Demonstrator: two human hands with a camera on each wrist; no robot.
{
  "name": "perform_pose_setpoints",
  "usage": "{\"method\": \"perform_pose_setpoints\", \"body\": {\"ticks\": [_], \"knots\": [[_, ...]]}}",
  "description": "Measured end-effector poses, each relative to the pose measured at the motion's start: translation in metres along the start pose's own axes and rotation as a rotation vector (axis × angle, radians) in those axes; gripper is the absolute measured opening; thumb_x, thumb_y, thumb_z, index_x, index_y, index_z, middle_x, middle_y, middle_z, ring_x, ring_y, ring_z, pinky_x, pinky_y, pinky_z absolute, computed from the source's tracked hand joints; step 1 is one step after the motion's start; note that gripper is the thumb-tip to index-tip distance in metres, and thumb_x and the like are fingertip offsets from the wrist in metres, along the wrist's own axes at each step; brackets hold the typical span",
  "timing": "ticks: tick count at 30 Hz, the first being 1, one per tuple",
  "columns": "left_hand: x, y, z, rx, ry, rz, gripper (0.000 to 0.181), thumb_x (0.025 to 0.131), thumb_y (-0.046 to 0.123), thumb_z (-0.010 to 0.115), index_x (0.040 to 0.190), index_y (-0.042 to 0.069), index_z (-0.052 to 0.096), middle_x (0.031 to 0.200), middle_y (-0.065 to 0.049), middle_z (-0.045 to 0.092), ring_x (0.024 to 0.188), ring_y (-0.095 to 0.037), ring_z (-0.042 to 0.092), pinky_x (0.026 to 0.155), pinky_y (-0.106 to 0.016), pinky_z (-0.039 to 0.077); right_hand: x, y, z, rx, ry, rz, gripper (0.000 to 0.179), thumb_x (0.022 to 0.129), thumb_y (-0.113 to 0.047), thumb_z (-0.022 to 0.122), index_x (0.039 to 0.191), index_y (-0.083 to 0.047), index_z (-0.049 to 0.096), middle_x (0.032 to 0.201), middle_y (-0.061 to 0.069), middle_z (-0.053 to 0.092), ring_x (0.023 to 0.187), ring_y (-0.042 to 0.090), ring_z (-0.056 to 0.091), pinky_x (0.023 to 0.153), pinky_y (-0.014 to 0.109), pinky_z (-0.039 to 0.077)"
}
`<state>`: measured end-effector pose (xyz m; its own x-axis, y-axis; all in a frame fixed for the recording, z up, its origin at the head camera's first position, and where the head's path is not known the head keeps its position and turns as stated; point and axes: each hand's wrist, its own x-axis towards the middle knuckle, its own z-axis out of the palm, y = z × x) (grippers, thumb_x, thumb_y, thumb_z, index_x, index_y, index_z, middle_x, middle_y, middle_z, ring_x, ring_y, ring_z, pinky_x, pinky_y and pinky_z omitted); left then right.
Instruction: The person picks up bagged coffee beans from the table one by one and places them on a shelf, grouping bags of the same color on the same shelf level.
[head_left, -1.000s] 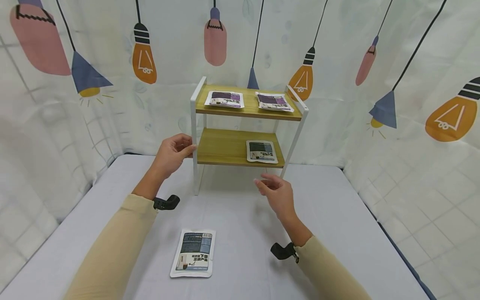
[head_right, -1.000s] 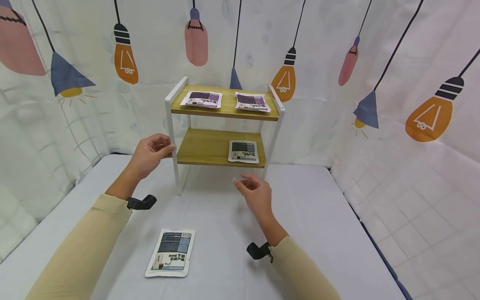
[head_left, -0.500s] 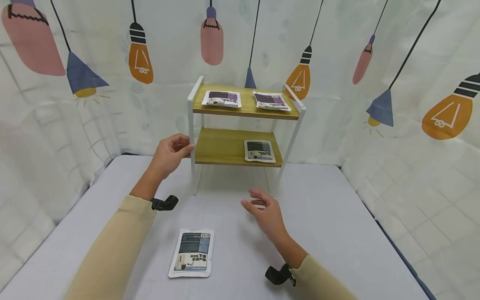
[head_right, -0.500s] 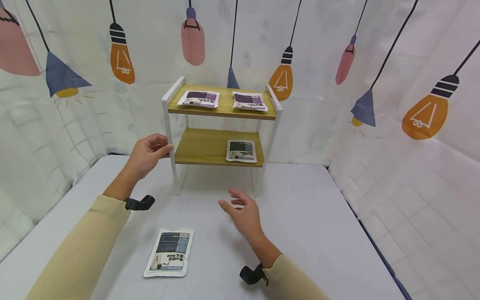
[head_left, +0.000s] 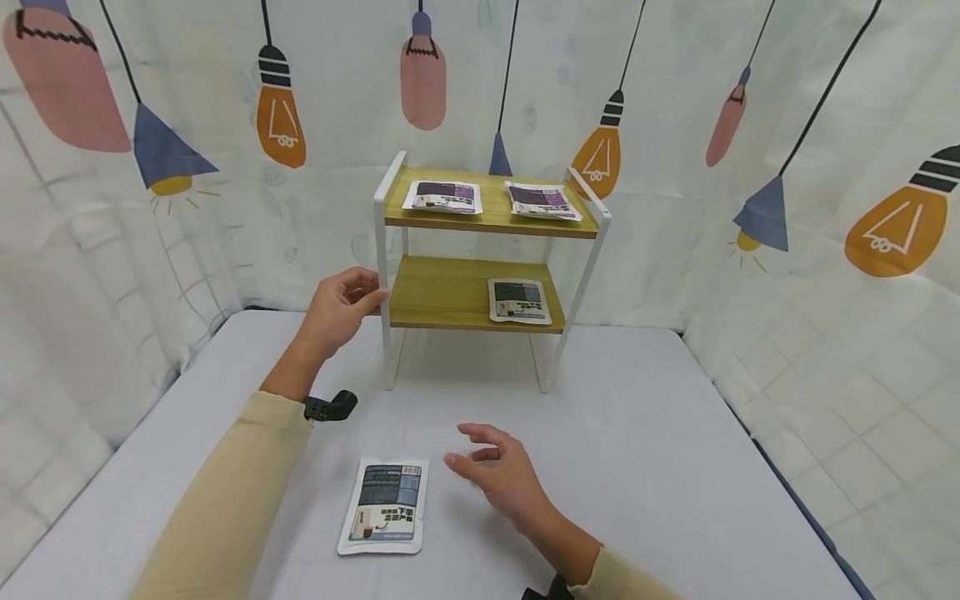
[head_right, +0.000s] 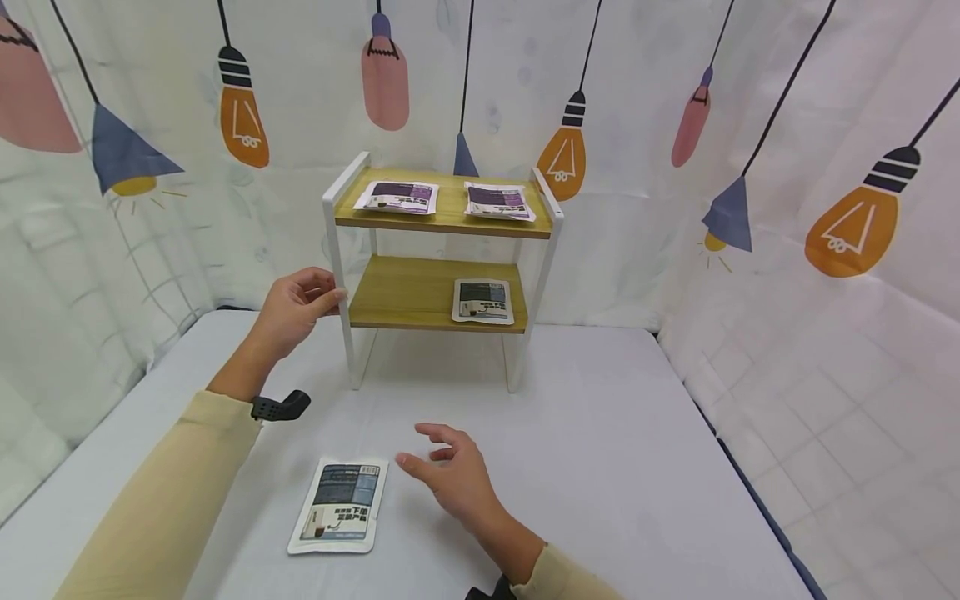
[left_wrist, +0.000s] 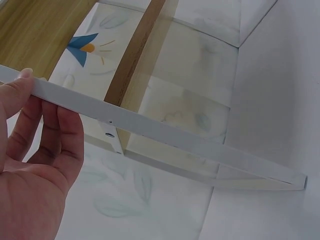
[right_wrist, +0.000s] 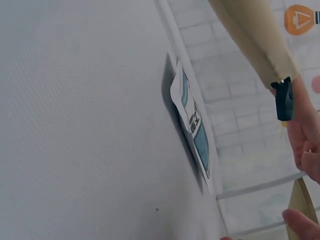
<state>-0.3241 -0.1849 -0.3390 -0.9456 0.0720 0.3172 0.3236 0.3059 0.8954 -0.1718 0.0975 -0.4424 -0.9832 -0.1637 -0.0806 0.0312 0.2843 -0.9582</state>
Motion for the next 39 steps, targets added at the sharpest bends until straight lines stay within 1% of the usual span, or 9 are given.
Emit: {"method": "perform_pose_setpoints", "body": {"ticks": [5,13,17,21,26,29,33,36,39], "knots": [[0.000,-0.002,0.001,-0.016,0.000,0.016,0.029,0.100,0.024,0.068,0.121,0.004,0.065,0.105,-0.001,0.066,0.099,-0.010,0.067,0.082,-0.018,0.059,-0.007,0.004,0.008,-0.051,-0.026,0.028,0.055,0.084,-0.038,0.085,0.133,-0.024,0.068,0.137,0.012,0.063,0.110,0.024,0.060,0.078,0.039,0.058],[0.001,0.000,0.001,0.006,-0.001,0.019,0.027,0.101,0.024,0.067,0.120,0.006,0.066,0.107,-0.002,0.067,0.098,-0.009,0.068,0.083,-0.017,0.058,-0.008,0.010,0.014,-0.060,-0.101,0.008,0.054,0.083,-0.036,0.086,0.132,-0.021,0.069,0.133,0.013,0.066,0.103,0.022,0.062,0.067,0.032,0.054],[0.000,0.001,0.000,0.005,-0.001,0.012,0.028,0.100,0.025,0.068,0.121,0.006,0.065,0.107,-0.002,0.067,0.099,-0.009,0.068,0.083,-0.017,0.058,-0.008,0.008,0.020,-0.098,-0.132,-0.014,0.051,0.082,-0.035,0.086,0.129,-0.021,0.071,0.130,0.008,0.068,0.101,0.021,0.063,0.068,0.033,0.054],[0.000,0.000,0.000,-0.004,-0.003,0.004,0.032,0.100,0.025,0.068,0.123,0.004,0.064,0.109,-0.002,0.067,0.100,-0.010,0.068,0.084,-0.017,0.058,-0.010,0.005,0.028,-0.175,-0.159,-0.026,0.049,0.080,-0.035,0.087,0.126,-0.023,0.073,0.127,0.003,0.069,0.099,0.019,0.063,0.072,0.034,0.054],[0.000,-0.001,-0.001,0.007,-0.001,0.005,0.029,0.100,0.026,0.067,0.121,0.006,0.065,0.109,-0.003,0.066,0.101,-0.010,0.067,0.084,-0.017,0.058,-0.010,0.002,0.036,-0.250,-0.181,-0.023,0.052,0.077,-0.034,0.089,0.125,-0.025,0.073,0.128,0.003,0.066,0.100,0.017,0.061,0.073,0.033,0.053],[0.000,-0.001,-0.001,0.013,0.002,0.006,0.028,0.100,0.027,0.067,0.121,0.007,0.065,0.108,-0.002,0.066,0.100,-0.009,0.067,0.084,-0.016,0.058,-0.008,0.001,0.039,-0.269,-0.187,-0.032,0.051,0.076,-0.033,0.090,0.124,-0.026,0.073,0.127,0.003,0.065,0.098,0.016,0.060,0.072,0.031,0.051],[0.001,-0.002,0.000,0.005,0.000,0.012,0.031,0.100,0.026,0.067,0.122,0.004,0.064,0.108,-0.002,0.067,0.100,-0.008,0.068,0.083,-0.017,0.058,-0.004,0.000,0.042,-0.281,-0.191,-0.046,0.048,0.075,-0.030,0.090,0.121,-0.025,0.075,0.123,0.003,0.066,0.093,0.015,0.059,0.070,0.028,0.049],[0.002,-0.001,0.000,0.005,-0.001,0.014,0.031,0.101,0.025,0.067,0.122,0.003,0.064,0.108,-0.003,0.067,0.099,-0.008,0.068,0.083,-0.017,0.058,-0.001,-0.001,0.046,-0.284,-0.197,-0.045,0.051,0.075,-0.030,0.091,0.122,-0.024,0.074,0.119,0.003,0.064,0.092,0.015,0.058,0.069,0.027,0.048],[0.001,-0.001,0.000,0.011,0.001,0.008,0.028,0.101,0.025,0.067,0.120,0.005,0.064,0.108,-0.003,0.066,0.100,-0.009,0.068,0.083,-0.016,0.058,0.001,-0.003,0.051,-0.288,-0.204,-0.042,0.054,0.075,-0.030,0.091,0.125,-0.022,0.072,0.116,0.004,0.060,0.092,0.017,0.056,0.068,0.027,0.048]]}}
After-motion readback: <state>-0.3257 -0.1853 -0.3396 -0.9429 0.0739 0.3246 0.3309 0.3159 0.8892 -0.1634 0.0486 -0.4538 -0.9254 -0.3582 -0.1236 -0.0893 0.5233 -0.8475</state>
